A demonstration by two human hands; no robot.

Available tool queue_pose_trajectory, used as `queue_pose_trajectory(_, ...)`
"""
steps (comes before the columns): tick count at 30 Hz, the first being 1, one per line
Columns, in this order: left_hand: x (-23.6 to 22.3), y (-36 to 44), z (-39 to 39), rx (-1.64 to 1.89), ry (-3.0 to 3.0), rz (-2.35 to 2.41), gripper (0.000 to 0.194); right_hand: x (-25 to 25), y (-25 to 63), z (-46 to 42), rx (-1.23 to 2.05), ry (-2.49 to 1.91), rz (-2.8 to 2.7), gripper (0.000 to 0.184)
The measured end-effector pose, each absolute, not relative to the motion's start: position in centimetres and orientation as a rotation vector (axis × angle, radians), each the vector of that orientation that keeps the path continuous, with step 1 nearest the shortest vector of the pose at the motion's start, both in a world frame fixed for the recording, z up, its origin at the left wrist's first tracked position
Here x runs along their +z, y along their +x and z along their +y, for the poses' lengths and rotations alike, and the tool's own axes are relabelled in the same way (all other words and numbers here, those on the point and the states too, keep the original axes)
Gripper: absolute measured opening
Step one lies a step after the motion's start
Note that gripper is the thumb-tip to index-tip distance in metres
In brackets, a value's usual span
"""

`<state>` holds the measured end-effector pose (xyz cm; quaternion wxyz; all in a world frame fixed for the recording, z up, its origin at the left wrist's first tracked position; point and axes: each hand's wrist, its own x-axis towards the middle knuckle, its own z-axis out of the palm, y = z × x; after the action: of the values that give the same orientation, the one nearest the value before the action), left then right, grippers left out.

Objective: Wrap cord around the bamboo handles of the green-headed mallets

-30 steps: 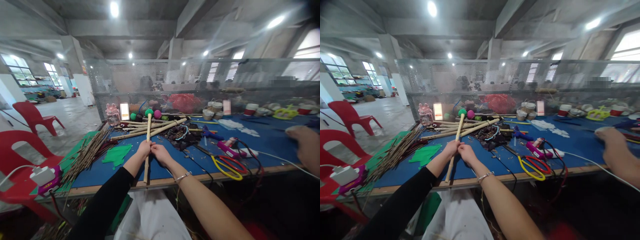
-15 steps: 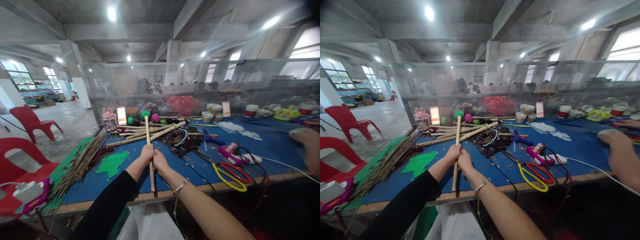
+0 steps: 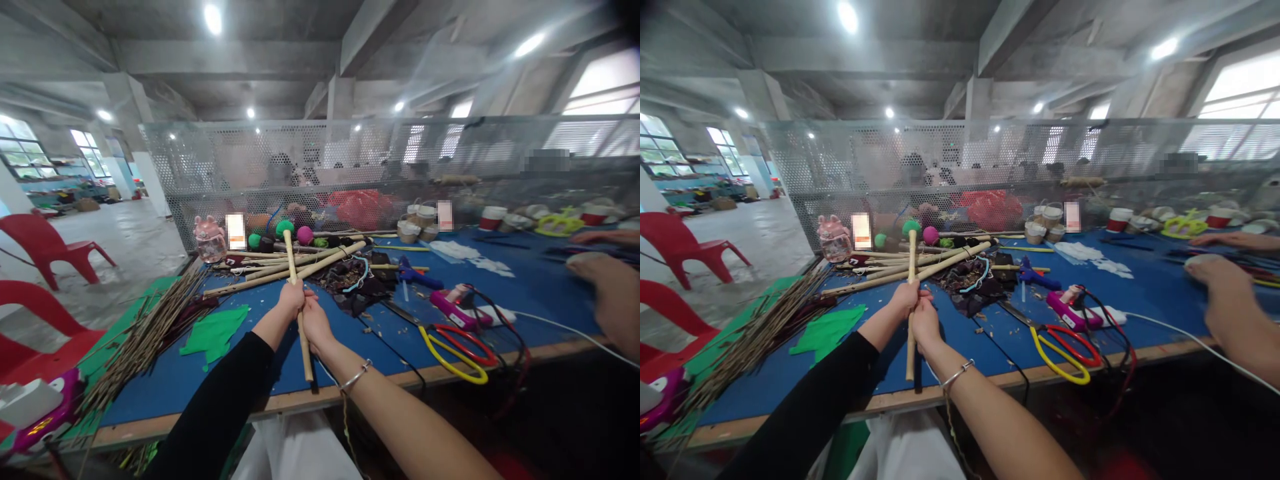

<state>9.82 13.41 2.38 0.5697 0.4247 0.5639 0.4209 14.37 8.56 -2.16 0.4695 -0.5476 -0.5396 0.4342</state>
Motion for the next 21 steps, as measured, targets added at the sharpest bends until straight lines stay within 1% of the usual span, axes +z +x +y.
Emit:
queue_pose_trajectory(5,3.2,9.6,15.0,0.994,1.005,1.311,0.033,-1.6,14.2,8.1,1.039,-1.441,-1.175,0.027)
queue_pose_trajectory(9,4.3,7.2,14.5,0.953,1.071,1.328,0.039,-1.1,14.1,7.5,1.021,-1.43,-1.144,0.023)
queue_pose_trajectory(13,4.3,3.6,9.7,0.936,1.18,1.4,0.041,-0.6,13.9,7.1,1.009,-1.387,-1.093,0.019)
queue_pose_trajectory(15,3.6,2.7,6.5,0.81,1.274,1.371,0.046,-0.4,13.8,7.1,1.004,-1.36,-1.098,0.018)
queue_pose_trajectory(16,3.2,2.5,5.2,0.754,1.314,1.321,0.045,-0.3,13.8,7.0,1.026,-1.344,-1.105,0.018)
queue_pose_trajectory(21,1.6,2.8,2.2,0.907,1.187,1.127,0.035,0.4,14.2,6.4,1.317,-1.22,-1.109,0.017)
